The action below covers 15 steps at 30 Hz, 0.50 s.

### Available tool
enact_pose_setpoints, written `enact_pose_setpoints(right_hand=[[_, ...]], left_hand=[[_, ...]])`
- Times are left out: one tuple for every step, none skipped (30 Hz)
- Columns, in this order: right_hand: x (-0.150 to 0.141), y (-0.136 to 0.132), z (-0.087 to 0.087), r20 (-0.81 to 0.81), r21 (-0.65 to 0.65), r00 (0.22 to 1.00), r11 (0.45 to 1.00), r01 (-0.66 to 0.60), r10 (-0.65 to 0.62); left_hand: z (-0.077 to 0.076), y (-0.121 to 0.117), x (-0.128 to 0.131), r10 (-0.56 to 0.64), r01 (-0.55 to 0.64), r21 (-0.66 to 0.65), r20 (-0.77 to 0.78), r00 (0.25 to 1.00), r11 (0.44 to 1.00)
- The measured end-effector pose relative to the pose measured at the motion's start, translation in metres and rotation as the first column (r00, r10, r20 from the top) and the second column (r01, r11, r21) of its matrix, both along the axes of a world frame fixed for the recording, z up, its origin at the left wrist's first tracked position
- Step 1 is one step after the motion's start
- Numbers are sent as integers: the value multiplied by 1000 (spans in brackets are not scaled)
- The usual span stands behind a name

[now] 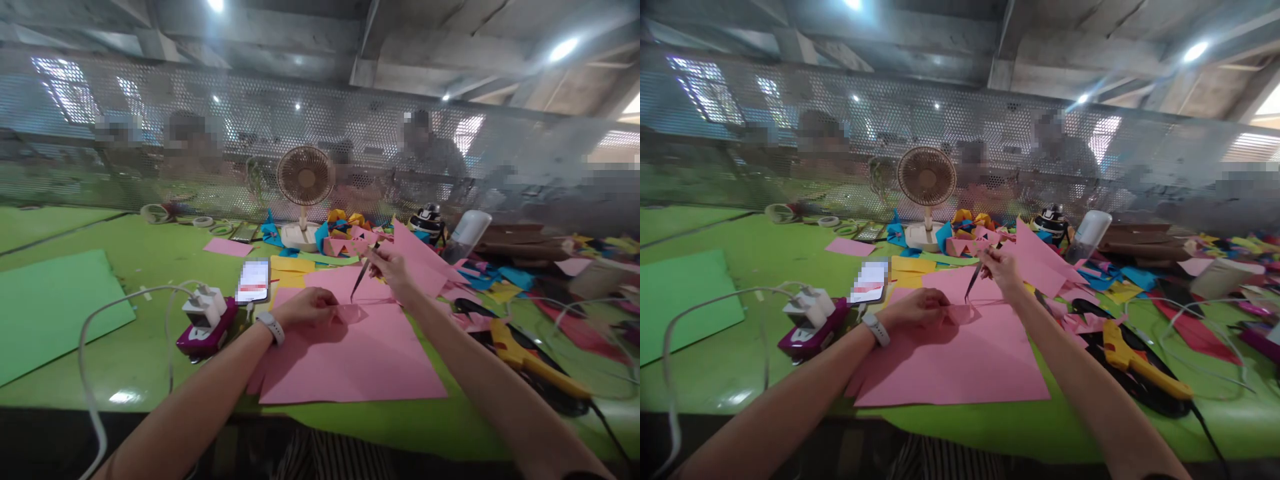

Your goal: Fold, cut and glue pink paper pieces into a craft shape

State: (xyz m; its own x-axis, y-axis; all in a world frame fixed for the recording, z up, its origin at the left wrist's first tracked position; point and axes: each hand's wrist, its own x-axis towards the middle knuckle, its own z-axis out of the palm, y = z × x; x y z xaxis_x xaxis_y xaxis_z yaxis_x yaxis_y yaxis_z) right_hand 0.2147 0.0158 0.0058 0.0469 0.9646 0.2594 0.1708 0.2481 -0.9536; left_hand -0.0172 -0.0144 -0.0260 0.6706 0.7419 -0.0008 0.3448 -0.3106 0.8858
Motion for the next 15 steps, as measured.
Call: enact_pose_setpoints(right_hand=[[-2,3,-2,44,-12,999,1000,-25,25],[-3,6,-3,87,-31,994,998,-57,59],[-3,7,-5,127,-56,987,994,-93,99],[-2,7,-5,159,-86,977,988,-131,143],[-1,8,-5,181,-117,966,979,-167,186],[2,9,-5,194,-146,955,969,-199,225],[4,11,-5,198,-168,947,960,-223,255],[5,14,-6,194,-180,943,954,-238,272],[7,18,-7,184,-179,944,954,-241,273],[7,23,-9,169,-167,951,958,-232,259],[7,29,-12,150,-146,960,966,-213,235],[6,36,-16,128,-122,971,975,-187,202],[4,43,-20,107,-98,980,983,-156,167],[2,49,-25,87,-77,987,989,-125,132],[-1,55,-30,70,-61,992,993,-99,103]], left_hand=[[0,0,0,-4,4,8,8,1000,1000],[0,-1,1,-11,11,18,17,1000,1000],[1,-1,1,-21,20,27,25,999,999],[1,-1,2,-30,29,32,31,999,999],[1,-1,2,-38,37,27,33,999,999],[1,-1,3,-41,41,16,32,999,999],[1,-1,3,-42,42,2,29,999,999],[1,-1,3,-42,42,-9,25,999,999],[0,-1,3,-44,44,-16,22,999,999],[0,0,4,-44,44,-22,22,999,999],[-1,0,4,-43,44,-27,24,999,999],[-2,0,4,-42,43,-31,28,999,999],[-3,0,4,-41,43,-34,34,999,999],[-3,0,4,-41,43,-34,38,998,999],[-4,0,4,-41,43,-30,40,998,999]])
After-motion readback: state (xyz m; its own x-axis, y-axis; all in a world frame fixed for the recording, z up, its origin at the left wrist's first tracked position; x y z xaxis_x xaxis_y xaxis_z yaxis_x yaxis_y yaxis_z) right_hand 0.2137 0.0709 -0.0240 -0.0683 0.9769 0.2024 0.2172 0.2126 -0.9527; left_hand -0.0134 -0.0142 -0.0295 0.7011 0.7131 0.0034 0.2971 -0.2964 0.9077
